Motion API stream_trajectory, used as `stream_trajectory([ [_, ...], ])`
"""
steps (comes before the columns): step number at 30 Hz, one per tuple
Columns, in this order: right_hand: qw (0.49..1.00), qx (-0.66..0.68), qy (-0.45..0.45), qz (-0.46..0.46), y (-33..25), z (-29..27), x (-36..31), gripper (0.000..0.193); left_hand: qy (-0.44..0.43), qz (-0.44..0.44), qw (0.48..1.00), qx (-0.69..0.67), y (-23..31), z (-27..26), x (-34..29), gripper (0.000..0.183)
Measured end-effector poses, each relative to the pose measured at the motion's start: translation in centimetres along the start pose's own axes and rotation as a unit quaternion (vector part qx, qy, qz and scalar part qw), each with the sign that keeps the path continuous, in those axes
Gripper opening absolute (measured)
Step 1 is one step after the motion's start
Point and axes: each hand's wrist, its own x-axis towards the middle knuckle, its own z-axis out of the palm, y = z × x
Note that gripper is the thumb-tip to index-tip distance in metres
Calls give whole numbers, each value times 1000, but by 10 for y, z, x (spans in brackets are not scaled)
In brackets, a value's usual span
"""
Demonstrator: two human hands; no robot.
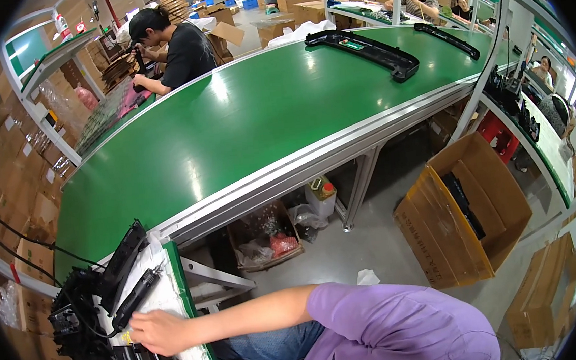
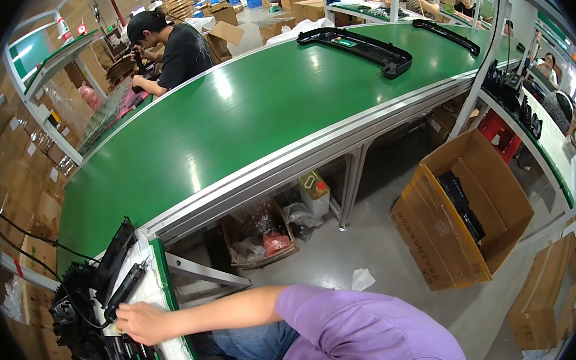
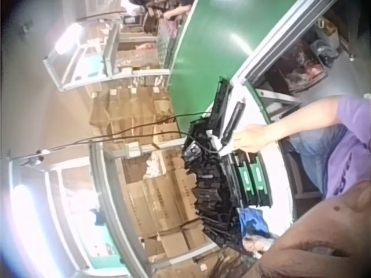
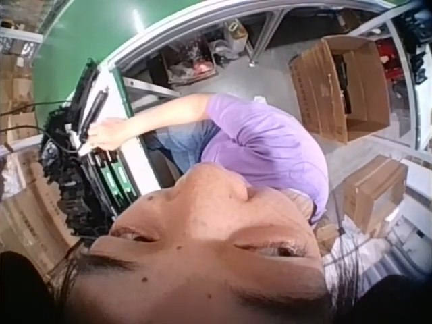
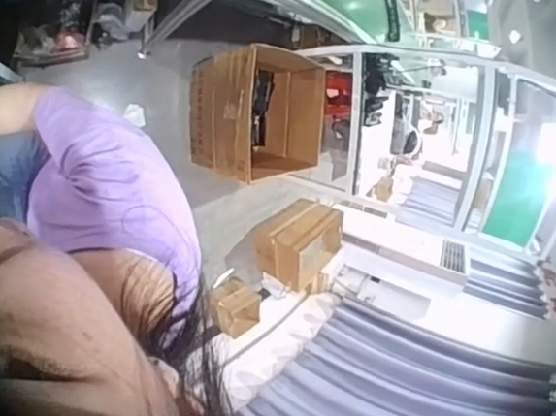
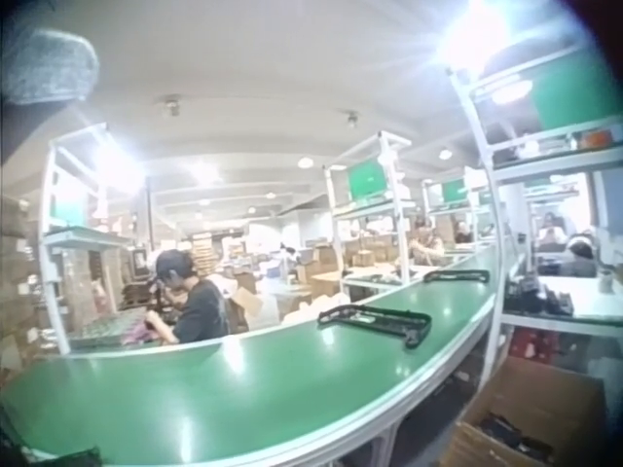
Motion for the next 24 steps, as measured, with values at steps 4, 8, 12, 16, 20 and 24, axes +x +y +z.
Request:
stream_trajectory([
  [4,984,-172,49,-16,19,-7,29,35,28,-13,998,55,-2,8,-7,34],
  [8,941,-330,-76,24,49,1,33,38,53,-30,994,96,1,9,-10,34],
  [12,918,-343,-191,64,57,9,48,37,80,-44,985,147,-3,18,-15,35],
  [16,895,-300,-304,129,60,13,77,28,110,-59,971,203,-8,36,-18,35],
  [20,911,-221,-334,96,76,5,85,25,135,-76,956,248,-10,43,-20,36],
  [24,939,-208,-269,54,77,-3,75,27,157,-95,939,291,-8,43,-22,36],
])
